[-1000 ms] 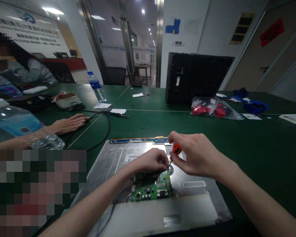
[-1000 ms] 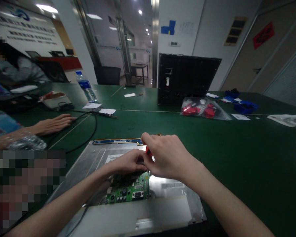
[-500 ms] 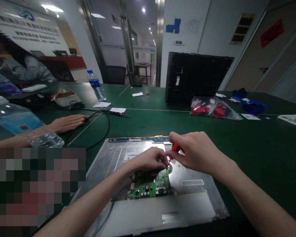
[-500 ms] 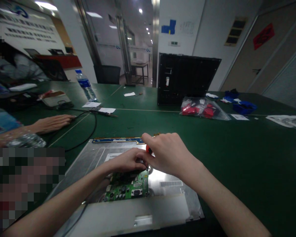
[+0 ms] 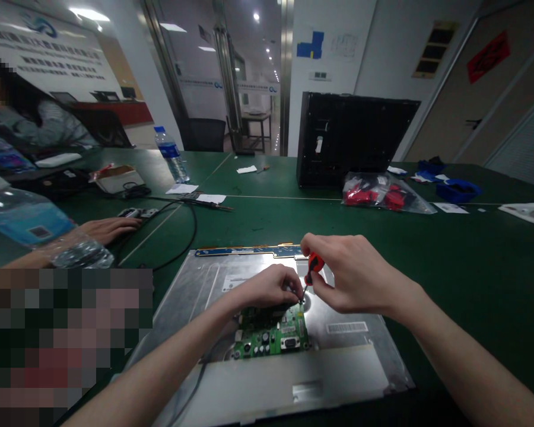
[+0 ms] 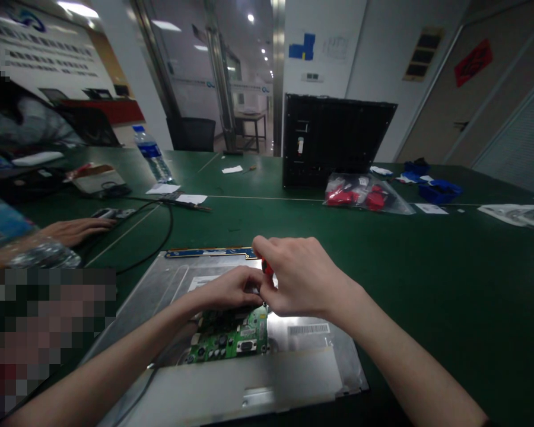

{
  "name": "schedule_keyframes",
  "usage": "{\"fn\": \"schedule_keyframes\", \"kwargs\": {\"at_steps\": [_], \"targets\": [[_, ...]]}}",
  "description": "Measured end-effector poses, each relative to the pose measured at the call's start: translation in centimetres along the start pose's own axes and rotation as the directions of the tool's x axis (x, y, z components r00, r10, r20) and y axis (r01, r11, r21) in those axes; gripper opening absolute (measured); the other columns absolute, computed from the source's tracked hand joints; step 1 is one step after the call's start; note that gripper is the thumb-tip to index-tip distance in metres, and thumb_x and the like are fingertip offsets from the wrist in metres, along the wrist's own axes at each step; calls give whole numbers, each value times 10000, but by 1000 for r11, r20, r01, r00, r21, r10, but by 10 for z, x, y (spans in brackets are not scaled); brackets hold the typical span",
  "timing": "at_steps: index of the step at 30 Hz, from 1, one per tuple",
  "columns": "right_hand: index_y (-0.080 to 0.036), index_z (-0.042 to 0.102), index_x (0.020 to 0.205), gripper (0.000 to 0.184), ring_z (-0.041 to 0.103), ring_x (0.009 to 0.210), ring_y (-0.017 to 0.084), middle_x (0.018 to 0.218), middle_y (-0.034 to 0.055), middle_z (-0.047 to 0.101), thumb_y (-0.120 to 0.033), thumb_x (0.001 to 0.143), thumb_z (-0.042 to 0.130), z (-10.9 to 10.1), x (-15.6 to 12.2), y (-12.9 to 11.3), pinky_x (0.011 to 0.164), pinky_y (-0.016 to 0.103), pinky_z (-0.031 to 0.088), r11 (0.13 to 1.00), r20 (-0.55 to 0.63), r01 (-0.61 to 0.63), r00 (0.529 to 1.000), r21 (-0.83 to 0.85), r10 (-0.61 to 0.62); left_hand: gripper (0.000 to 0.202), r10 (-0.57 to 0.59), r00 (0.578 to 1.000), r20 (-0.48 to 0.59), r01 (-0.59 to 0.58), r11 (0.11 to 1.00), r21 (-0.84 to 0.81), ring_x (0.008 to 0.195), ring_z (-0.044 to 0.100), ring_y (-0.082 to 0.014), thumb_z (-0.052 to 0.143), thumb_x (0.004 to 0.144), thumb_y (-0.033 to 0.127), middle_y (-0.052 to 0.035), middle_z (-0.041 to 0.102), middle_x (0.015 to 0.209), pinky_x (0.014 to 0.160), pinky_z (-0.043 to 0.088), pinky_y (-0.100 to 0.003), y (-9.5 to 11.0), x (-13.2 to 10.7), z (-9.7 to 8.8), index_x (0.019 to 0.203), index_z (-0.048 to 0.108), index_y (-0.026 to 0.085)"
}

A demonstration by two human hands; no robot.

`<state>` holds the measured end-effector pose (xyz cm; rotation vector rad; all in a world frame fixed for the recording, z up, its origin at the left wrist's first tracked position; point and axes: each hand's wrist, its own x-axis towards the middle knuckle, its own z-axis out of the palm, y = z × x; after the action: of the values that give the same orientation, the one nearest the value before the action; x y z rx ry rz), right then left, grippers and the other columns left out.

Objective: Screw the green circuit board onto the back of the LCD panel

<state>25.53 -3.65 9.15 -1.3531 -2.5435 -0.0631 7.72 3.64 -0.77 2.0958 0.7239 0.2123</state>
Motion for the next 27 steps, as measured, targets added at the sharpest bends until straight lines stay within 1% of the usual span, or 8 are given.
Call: {"fn": "schedule_keyframes", "kwargs": {"at_steps": [4,7,9,14,16,19,24,27], "targets": [[-212,523,975,254,499,564,137,697,-3,625,-445,878,489,2,1,1,519,254,197,996,-23,-40,999,-82,38,137,4,1000,0,-4,1000,-9,726,603,-157,648,682,63,8,678,741,688,437,-214,0,0,0,773,716,138],[-210,515,978,166,511,567,133,713,-10,634,-337,872,496,2,1,1,516,251,208,997,-20,-42,999,-63,40,132,3,1000,9,-3,1000,-8,714,602,-155,639,688,59,-1,684,747,683,438,-216,-1,0,0,765,717,133],[-202,499,993,193,534,612,137,771,-5,645,-290,824,531,1,0,1,521,247,234,1000,-15,-13,1000,-7,13,137,8,1000,1,-8,1000,-3,707,597,-154,642,687,57,-3,683,750,677,437,-217,-2,1,0,777,718,129],[-217,518,963,242,549,601,154,724,-5,647,-439,867,513,2,0,1,516,250,228,997,-29,-37,999,-61,35,147,29,1000,-7,-29,999,16,725,601,-156,650,682,48,3,677,752,669,431,-209,-1,0,0,780,718,133],[-216,515,971,207,540,575,150,708,-7,646,-399,874,510,3,0,1,507,249,216,995,-35,-58,998,-81,55,148,21,1000,4,-21,1000,11,733,608,-157,637,697,51,-2,686,765,681,435,-213,-1,0,0,787,720,134],[-200,489,1012,214,543,602,144,762,1,648,-301,828,533,2,-1,0,509,249,233,999,-39,-37,999,-24,36,160,11,1000,-2,-11,1000,18,736,607,-158,639,693,54,-2,691,778,691,435,-218,0,-1,0,804,722,135],[-213,524,998,264,542,602,154,736,2,649,-440,864,512,0,-1,0,518,256,233,999,-7,-26,1000,-48,25,136,25,1000,-4,-24,1000,14,715,596,-160,653,688,81,8,673,739,648,416,-209,-1,0,0,792,722,135],[-214,529,984,201,532,576,148,716,-2,648,-382,879,501,-1,0,0,513,255,226,997,-5,-52,999,-63,51,139,20,1000,5,-20,1000,17,724,599,-165,647,695,90,-6,688,775,658,422,-217,-3,0,0,799,728,134]]}}
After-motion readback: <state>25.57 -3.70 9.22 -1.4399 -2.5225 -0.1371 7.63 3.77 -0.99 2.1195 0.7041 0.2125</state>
